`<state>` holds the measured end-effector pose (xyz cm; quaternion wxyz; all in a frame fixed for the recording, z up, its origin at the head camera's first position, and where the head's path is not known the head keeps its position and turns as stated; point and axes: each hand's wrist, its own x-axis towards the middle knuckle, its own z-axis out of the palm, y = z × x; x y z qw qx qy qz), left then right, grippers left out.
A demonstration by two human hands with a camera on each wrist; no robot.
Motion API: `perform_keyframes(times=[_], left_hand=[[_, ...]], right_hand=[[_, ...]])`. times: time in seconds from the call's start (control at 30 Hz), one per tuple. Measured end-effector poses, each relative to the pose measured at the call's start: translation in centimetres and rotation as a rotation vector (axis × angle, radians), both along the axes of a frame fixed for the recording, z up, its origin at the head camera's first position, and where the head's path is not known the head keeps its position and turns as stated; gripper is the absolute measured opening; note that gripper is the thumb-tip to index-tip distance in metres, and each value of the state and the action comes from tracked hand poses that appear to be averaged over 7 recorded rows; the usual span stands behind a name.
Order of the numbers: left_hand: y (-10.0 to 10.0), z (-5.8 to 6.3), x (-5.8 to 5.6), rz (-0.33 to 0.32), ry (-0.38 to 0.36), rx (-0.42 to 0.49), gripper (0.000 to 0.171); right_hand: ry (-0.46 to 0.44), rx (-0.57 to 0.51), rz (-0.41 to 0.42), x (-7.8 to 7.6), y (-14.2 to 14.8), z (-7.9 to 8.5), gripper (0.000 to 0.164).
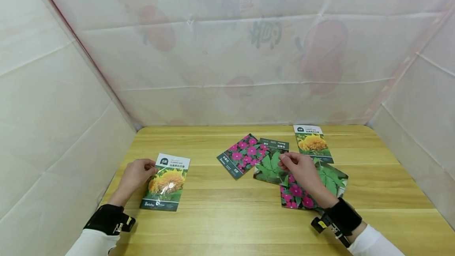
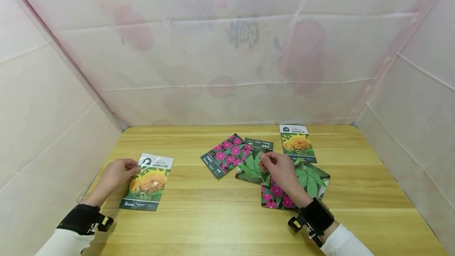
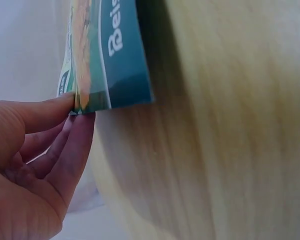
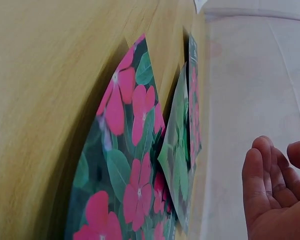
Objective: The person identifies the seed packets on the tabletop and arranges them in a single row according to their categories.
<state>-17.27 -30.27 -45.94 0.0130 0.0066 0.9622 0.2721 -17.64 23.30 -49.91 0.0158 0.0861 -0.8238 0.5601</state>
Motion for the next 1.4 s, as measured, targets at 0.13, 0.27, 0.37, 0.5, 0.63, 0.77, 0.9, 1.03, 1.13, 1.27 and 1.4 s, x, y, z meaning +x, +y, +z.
perform_keyframes(times=[0.13, 0.27, 0.37, 0.5, 0.63, 0.77, 0.9, 1.03, 1.13, 1.27, 1.4], left_hand=[[-0.1, -0.5, 0.0, 0.007, -0.007, -0.014, 0.018], [0.0, -0.6, 0.1, 0.006, -0.008, -0.026, 0.020], [0.1, -0.5, 0.3, -0.004, -0.001, -0.039, 0.023], [0.4, 0.1, 0.5, -0.024, 0.010, -0.033, 0.030], [0.5, 0.1, 0.2, -0.051, 0.033, 0.006, 0.038], [-0.4, -3.4, -1.8, -0.071, 0.136, -0.019, 0.044], [1.2, -3.6, -2.2, -0.126, 0.241, -0.013, 0.041], [5.4, 1.2, -0.7, -0.187, 0.250, 0.057, 0.034], [7.5, 3.2, -0.3, -0.201, 0.237, 0.042, 0.030], [9.0, 3.7, -0.6, -0.208, 0.238, 0.027, 0.028], [10.2, 3.5, -1.0, -0.227, 0.252, 0.056, 0.028]], right_hand=[[-0.026, 0.029, -0.042, -0.5, 0.4, -1.0, 0.043], [-0.045, 0.081, -0.075, -1.3, 1.2, -2.8, 0.041], [-0.021, 0.133, -0.092, -1.7, 2.0, -3.5, 0.039], [0.056, 0.240, -0.146, -1.5, 3.0, -2.4, 0.036], [0.215, 0.399, -0.238, -2.2, 5.7, -2.2, 0.035], [0.297, 0.487, -0.328, -4.4, 9.9, -3.7, 0.038], [0.314, 0.530, -0.368, -5.7, 12.6, -4.2, 0.047], [0.325, 0.563, -0.388, -6.5, 14.3, -4.4, 0.051], [0.325, 0.582, -0.396, -6.9, 14.9, -4.5, 0.053], [0.297, 0.630, -0.399, -7.5, 15.0, -4.1, 0.057], [0.209, 0.702, -0.365, -7.0, 14.2, -2.0, 0.061]])
